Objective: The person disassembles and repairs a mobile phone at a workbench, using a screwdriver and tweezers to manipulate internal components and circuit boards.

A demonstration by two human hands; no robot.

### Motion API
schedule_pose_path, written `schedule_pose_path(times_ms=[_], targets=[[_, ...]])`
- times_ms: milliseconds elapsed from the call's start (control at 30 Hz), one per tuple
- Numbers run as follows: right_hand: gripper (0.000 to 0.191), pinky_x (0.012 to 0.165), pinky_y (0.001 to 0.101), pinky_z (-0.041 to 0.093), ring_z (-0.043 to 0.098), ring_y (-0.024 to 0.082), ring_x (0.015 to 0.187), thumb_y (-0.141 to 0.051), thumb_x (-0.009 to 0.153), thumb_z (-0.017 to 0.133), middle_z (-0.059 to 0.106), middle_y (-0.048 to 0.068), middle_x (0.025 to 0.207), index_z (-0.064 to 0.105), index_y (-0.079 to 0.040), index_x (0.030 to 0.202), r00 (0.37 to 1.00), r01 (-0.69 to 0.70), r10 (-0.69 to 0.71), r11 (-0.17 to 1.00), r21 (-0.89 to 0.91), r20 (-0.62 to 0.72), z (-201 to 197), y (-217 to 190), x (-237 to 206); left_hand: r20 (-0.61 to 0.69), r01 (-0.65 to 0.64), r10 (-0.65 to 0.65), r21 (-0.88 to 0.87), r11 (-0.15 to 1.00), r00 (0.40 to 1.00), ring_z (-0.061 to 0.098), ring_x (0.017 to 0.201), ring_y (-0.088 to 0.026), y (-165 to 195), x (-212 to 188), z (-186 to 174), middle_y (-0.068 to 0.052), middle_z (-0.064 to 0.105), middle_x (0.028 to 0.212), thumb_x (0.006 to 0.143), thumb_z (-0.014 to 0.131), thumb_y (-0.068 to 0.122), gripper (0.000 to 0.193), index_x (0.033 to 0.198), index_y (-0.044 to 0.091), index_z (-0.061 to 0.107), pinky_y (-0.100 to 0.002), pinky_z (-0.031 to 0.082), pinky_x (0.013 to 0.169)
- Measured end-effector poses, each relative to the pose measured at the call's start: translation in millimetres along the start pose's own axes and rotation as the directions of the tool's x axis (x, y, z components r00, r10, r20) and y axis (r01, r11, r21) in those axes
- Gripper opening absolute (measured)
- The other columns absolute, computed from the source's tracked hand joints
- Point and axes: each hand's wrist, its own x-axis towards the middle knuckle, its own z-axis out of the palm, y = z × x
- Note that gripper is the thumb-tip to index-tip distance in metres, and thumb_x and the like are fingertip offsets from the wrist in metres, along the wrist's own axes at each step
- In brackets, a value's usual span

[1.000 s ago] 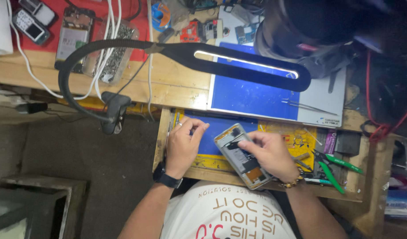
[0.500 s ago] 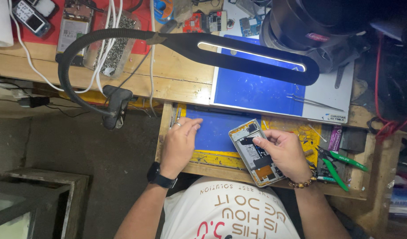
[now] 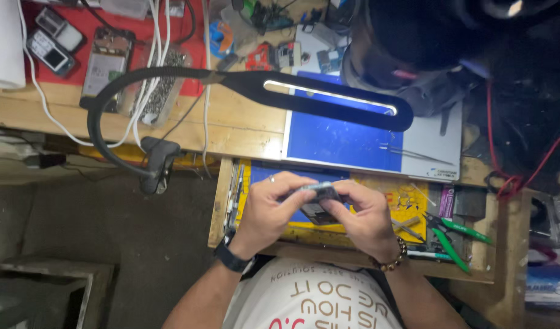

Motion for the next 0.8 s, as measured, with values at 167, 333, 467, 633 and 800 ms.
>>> schedule_pose_path(times_ms=[167, 333, 467, 633, 800], targets=[[0.023, 0.089, 0.0292, 0.058, 0.072, 0.021, 0.100, 0.004, 0.089, 0.074, 0.074, 0.012, 0.109, 0.069, 0.000, 0.111, 0.966, 0.250, -0.254, 0.964, -0.095, -0.037, -3.2, -21.4, -6.6, 0.003, -0.141, 0.142, 0.122, 0.982, 0.990, 0.076, 0.090, -0.019, 14.9, -13.9, 5.5, -0.008, 0.078, 0.100, 0.089, 0.078, 0.006, 0.019, 0.107, 0.006, 0.077, -0.029, 0.060, 0.078], [0.029, 0.084, 0.0294, 0.061, 0.076, 0.022, 0.096, 0.002, 0.083, 0.078, 0.074, 0.012, 0.107, 0.070, -0.003, 0.111, 0.953, 0.302, -0.299, 0.932, -0.202, 0.046, -13.9, -30.6, -19.3, 0.024, -0.163, 0.161, 0.149, 0.975, 0.987, 0.076, 0.092, -0.020, 11.2, -28.7, 8.4, -0.008, 0.077, 0.100, 0.083, 0.083, 0.006, 0.022, 0.104, 0.006, 0.076, -0.030, 0.061, 0.079], [0.032, 0.086, 0.0313, 0.062, 0.076, 0.023, 0.099, 0.002, 0.082, 0.078, 0.074, 0.012, 0.108, 0.069, -0.004, 0.112, 0.925, 0.378, -0.375, 0.897, -0.227, 0.061, -15.7, -32.1, -27.5, 0.025, -0.171, 0.169, 0.098, 0.980, 0.985, 0.076, 0.092, -0.019, 4.7, -35.6, 9.6, -0.007, 0.078, 0.100, 0.080, 0.087, 0.007, 0.024, 0.100, 0.006, 0.075, -0.030, 0.061, 0.081], [0.033, 0.088, 0.0330, 0.061, 0.075, 0.024, 0.101, 0.002, 0.082, 0.079, 0.074, 0.010, 0.109, 0.068, -0.005, 0.112, 0.922, 0.387, -0.383, 0.894, -0.226, 0.065, -16.1, -34.5, -31.0, 0.062, -0.189, 0.188, 0.017, 0.982, 0.980, 0.077, 0.098, -0.020, -1.4, -41.7, 6.3, -0.009, 0.078, 0.104, 0.081, 0.086, 0.004, 0.024, 0.102, 0.005, 0.075, -0.030, 0.062, 0.086], [0.036, 0.084, 0.0336, 0.061, 0.074, 0.024, 0.099, 0.000, 0.078, 0.082, 0.072, 0.010, 0.109, 0.068, -0.004, 0.111, 0.903, 0.430, -0.418, 0.863, -0.264, 0.102, -17.8, -39.7, -30.8, 0.053, -0.174, 0.174, -0.017, 0.985, 0.983, 0.078, 0.100, -0.020, -5.5, -44.9, 7.1, -0.010, 0.078, 0.105, 0.081, 0.087, 0.003, 0.023, 0.101, 0.006, 0.076, -0.030, 0.064, 0.086]])
